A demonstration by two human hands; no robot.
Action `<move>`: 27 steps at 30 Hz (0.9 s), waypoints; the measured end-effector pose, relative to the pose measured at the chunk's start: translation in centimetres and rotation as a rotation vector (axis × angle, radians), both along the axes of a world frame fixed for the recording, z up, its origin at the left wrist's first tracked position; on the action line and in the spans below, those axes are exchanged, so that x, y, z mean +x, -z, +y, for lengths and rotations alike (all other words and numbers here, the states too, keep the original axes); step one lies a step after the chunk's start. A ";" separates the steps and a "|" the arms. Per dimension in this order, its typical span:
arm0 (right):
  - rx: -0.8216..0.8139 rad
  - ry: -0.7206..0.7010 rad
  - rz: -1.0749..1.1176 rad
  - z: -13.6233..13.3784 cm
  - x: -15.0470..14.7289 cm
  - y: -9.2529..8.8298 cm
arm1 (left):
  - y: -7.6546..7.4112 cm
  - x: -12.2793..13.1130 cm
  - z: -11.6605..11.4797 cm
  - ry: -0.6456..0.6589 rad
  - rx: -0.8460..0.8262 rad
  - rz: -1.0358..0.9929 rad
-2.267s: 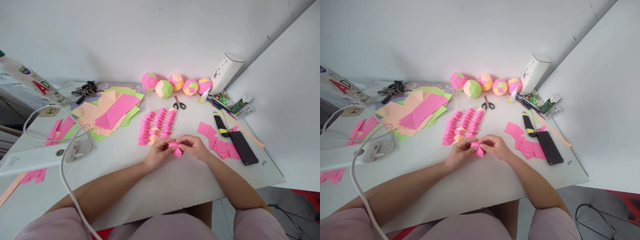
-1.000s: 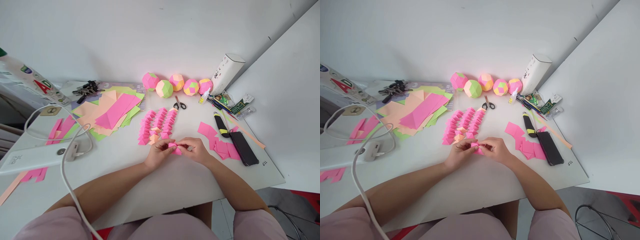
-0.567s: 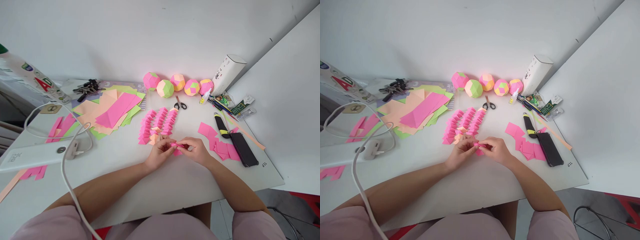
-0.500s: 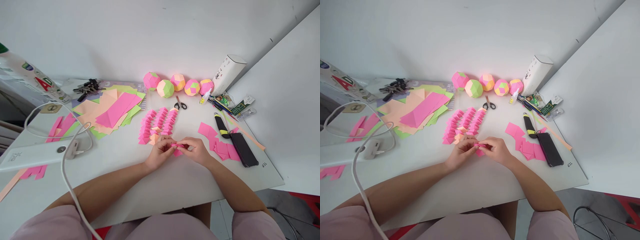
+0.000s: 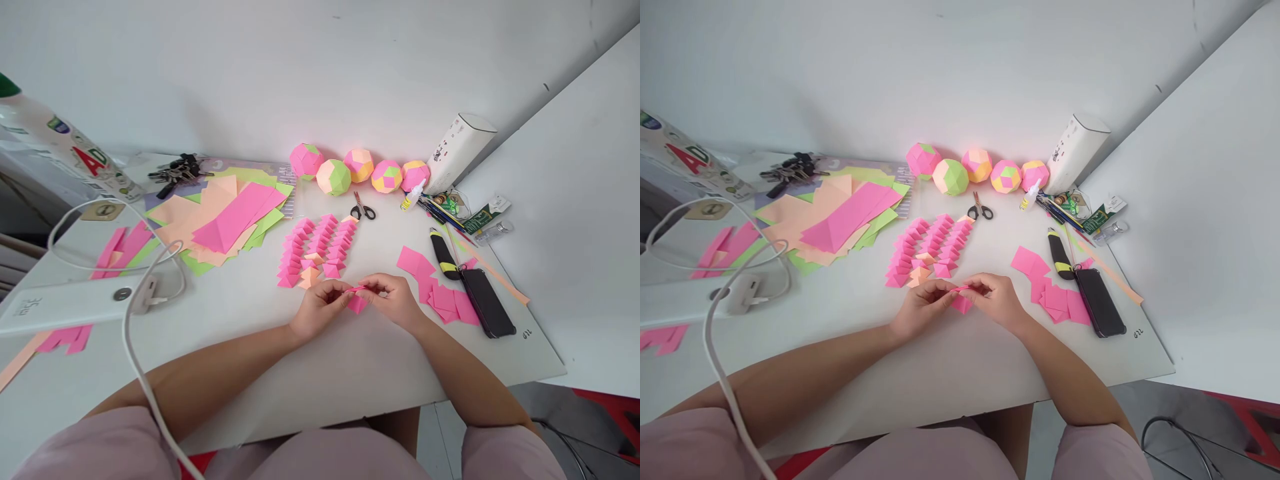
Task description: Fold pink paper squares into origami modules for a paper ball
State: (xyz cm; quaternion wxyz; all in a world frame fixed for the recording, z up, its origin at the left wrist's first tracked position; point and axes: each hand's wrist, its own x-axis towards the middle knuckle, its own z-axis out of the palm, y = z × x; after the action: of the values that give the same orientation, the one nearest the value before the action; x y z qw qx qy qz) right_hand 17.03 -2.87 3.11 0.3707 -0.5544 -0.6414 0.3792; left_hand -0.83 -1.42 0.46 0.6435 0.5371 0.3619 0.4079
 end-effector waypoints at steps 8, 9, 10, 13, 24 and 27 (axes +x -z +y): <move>-0.181 0.028 0.088 0.1 0.0 -0.2 | -0.2 0.1 -0.1 -0.008 -0.067 -0.035; -0.193 0.031 0.098 0.1 -0.1 -0.2 | -0.2 0.1 0.0 -0.008 -0.071 -0.042; -0.206 0.036 0.109 0.0 -0.2 -0.3 | -0.2 0.1 0.0 -0.008 -0.076 -0.046; -0.235 0.052 0.138 0.0 -0.4 -0.5 | -0.1 0.0 0.0 -0.013 -0.089 -0.045; -0.238 0.072 0.181 0.0 -0.5 -0.3 | 0.5 -0.1 0.0 -0.017 -0.073 -0.042; -0.239 0.073 0.191 0.0 -0.5 -0.2 | 0.5 0.0 0.0 -0.019 -0.073 -0.041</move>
State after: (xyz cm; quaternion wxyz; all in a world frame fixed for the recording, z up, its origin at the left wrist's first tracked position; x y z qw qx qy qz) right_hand 16.55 -2.82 3.31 0.3751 -0.5790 -0.5328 0.4901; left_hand -0.88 -1.40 -0.06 0.6660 0.5012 0.3683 0.4118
